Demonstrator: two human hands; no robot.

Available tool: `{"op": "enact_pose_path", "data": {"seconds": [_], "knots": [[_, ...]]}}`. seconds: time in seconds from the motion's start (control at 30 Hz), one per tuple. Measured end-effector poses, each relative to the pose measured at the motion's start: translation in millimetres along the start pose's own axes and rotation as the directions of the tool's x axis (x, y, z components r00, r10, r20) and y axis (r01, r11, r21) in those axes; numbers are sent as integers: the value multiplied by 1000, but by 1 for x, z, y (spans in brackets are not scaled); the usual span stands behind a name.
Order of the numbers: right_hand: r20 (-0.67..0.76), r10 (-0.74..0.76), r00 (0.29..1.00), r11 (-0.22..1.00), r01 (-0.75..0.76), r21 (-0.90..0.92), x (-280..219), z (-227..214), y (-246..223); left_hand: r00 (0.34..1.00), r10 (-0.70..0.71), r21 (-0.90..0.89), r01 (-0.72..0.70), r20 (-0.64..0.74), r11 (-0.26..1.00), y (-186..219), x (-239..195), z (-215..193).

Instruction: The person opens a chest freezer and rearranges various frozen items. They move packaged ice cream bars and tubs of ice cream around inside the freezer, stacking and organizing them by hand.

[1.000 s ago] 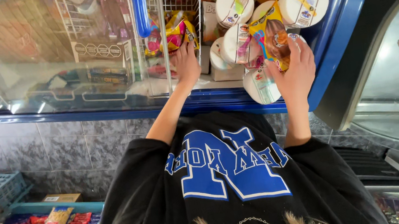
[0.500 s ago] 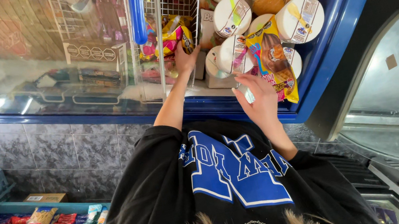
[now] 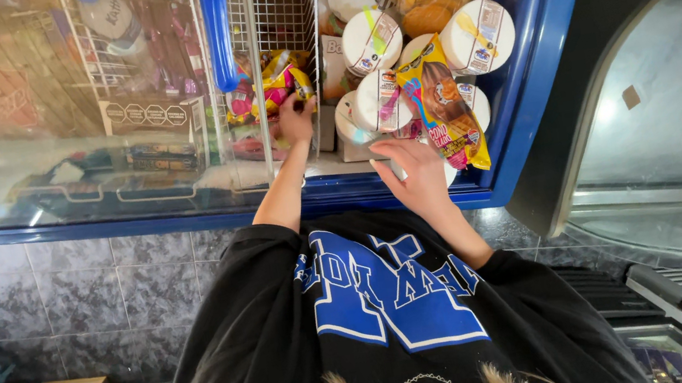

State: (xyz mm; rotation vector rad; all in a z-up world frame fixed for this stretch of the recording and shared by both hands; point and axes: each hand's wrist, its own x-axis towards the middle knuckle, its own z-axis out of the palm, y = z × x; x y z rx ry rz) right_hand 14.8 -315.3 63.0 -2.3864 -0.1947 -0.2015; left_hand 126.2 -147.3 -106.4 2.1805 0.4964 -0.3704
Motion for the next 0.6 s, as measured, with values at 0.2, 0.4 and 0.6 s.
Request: {"op": "enact_pose_path", "data": {"seconds": [0.2,0.4,0.6], "knots": [[2,0,1000,1000,0,-11,-3,5,-3,999,7,278,-20,48,960,6,-15,7],[18,19,1000,1000,-18,-25,-2,3,-3,997,54,267,-37,-54,963,1,-19,-1],[-7,22,1000,999,-23,-45,1,11,-3,978,162,-75,-173,-130,982,6,-39,-17]]}}
